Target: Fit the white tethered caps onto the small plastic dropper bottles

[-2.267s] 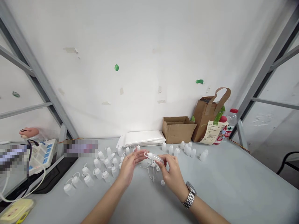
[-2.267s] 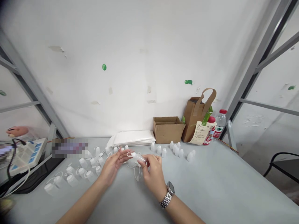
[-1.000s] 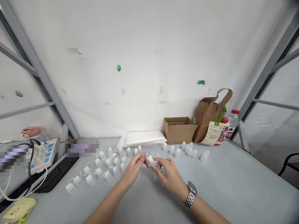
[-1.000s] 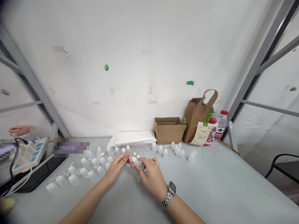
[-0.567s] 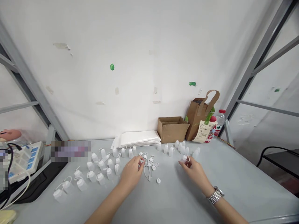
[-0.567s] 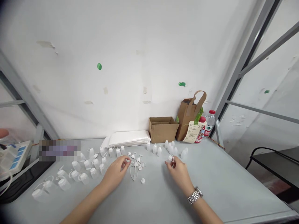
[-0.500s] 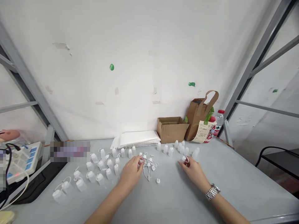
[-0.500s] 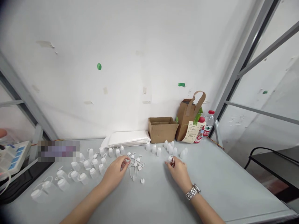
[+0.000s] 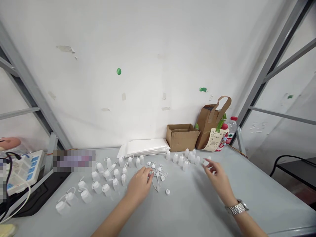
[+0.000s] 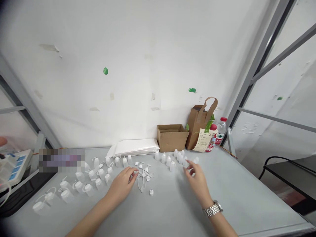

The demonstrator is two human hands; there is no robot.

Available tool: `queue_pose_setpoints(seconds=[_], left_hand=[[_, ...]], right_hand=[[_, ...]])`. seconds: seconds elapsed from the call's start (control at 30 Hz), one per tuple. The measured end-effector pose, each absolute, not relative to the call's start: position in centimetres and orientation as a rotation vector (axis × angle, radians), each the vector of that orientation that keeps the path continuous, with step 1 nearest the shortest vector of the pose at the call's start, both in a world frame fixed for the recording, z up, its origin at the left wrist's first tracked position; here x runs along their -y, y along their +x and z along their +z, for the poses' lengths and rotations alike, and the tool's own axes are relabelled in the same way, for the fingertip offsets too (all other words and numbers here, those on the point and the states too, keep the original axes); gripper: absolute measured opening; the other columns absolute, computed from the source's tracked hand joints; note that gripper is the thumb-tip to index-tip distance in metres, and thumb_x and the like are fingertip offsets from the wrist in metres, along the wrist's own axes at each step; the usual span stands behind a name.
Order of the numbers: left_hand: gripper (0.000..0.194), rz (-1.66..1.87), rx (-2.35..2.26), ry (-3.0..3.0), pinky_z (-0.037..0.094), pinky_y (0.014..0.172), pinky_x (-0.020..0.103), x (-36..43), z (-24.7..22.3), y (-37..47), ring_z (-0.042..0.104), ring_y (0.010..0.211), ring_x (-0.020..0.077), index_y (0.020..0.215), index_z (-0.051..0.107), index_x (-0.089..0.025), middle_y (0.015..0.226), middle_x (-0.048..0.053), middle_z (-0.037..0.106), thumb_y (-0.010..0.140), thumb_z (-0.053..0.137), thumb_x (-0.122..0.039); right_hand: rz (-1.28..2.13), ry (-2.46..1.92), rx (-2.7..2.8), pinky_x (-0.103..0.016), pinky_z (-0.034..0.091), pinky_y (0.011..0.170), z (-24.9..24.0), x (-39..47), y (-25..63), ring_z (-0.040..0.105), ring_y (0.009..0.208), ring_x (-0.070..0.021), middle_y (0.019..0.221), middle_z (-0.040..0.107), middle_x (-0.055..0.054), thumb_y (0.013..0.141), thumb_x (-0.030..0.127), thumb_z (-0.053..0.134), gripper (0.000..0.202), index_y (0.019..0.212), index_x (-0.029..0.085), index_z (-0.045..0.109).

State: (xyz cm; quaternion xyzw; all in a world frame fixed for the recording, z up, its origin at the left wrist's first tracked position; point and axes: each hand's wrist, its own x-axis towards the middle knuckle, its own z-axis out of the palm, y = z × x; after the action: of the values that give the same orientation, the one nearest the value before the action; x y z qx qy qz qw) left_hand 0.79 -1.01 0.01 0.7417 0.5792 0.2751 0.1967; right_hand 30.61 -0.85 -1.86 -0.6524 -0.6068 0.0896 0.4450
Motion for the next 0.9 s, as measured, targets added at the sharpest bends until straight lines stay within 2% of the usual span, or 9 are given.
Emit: queue_pose_setpoints(seconds=[0.2, 0.33, 0.43, 0.53, 0.63, 0.77, 0.9], left_hand=[[0.029, 0.659, -1.597, 2.061, 0.035, 0.062, 0.029, 1.6, 0.3, 1.4, 0.054, 0.069, 0.0198, 0.072, 0.056, -0.023, 0.072, 0.002, 0.058, 0.080, 0.042, -0.047], [0.032, 0.585, -1.597, 2.094, 0.033, 0.060, 0.028, 1.9, -0.4, 2.0, 0.053, 0.069, 0.0200, 0.067, 0.053, -0.022, 0.071, 0.001, 0.057, 0.071, 0.053, -0.054], [0.028, 0.528, -1.585, 2.146, 0.033, 0.061, 0.028, 2.0, -1.0, 2.4, 0.053, 0.071, 0.0198, 0.067, 0.052, -0.022, 0.072, 0.001, 0.057, 0.070, 0.056, -0.049], [0.014, 0.512, -1.557, 2.159, 0.034, 0.062, 0.027, 2.1, -1.3, 2.4, 0.053, 0.073, 0.0191, 0.068, 0.051, -0.022, 0.075, 0.002, 0.058, 0.075, 0.050, -0.033], [0.013, 0.561, -1.533, 2.129, 0.034, 0.062, 0.027, 2.0, -1.3, 2.2, 0.053, 0.072, 0.0185, 0.068, 0.051, -0.022, 0.075, 0.002, 0.058, 0.077, 0.043, -0.026], [0.017, 0.721, -1.479, 1.948, 0.036, 0.061, 0.027, 1.5, -1.0, 2.0, 0.051, 0.067, 0.0169, 0.066, 0.052, -0.022, 0.072, 0.001, 0.056, 0.076, 0.045, -0.032], [0.024, 0.948, -1.355, 1.582, 0.037, 0.057, 0.026, 0.6, -0.1, 1.6, 0.047, 0.057, 0.0139, 0.067, 0.053, -0.020, 0.062, -0.002, 0.050, 0.072, 0.050, -0.043]], right_hand=[[0.070, -1.796, 1.308, -0.036, 0.043, 0.064, -1.9, -0.4, 34.8, 0.051, 0.060, -0.0179, 0.079, 0.055, -0.006, 0.070, 0.057, 0.049, 0.053, 0.100, 0.015, 0.062], [-0.024, -1.862, 1.387, -0.038, 0.040, 0.069, -3.1, -1.6, 35.0, 0.054, 0.065, -0.0202, 0.081, 0.055, -0.006, 0.072, 0.060, 0.047, 0.052, 0.096, 0.017, 0.063], [-0.095, -1.910, 1.429, -0.042, 0.037, 0.074, -3.4, -1.8, 34.7, 0.056, 0.074, -0.0238, 0.082, 0.056, -0.007, 0.075, 0.060, 0.041, 0.051, 0.095, 0.018, 0.061], [-0.098, -1.936, 1.443, -0.044, 0.035, 0.076, -3.0, -1.9, 34.5, 0.056, 0.079, -0.0256, 0.082, 0.056, -0.007, 0.076, 0.058, 0.038, 0.048, 0.092, 0.018, 0.060], [-0.070, -1.954, 1.452, -0.043, 0.034, 0.076, -2.8, -1.9, 34.4, 0.056, 0.080, -0.0254, 0.083, 0.057, -0.008, 0.074, 0.055, 0.039, 0.044, 0.086, 0.018, 0.060], [-0.064, -1.948, 1.488, -0.043, 0.035, 0.076, -3.5, -1.9, 34.5, 0.056, 0.078, -0.0246, 0.085, 0.058, -0.009, 0.074, 0.054, 0.039, 0.043, 0.084, 0.018, 0.061], [-0.065, -1.905, 1.502, -0.041, 0.040, 0.070, -3.5, -1.0, 34.3, 0.055, 0.066, -0.0218, 0.082, 0.057, -0.009, 0.076, 0.057, 0.038, 0.046, 0.081, 0.018, 0.061]])
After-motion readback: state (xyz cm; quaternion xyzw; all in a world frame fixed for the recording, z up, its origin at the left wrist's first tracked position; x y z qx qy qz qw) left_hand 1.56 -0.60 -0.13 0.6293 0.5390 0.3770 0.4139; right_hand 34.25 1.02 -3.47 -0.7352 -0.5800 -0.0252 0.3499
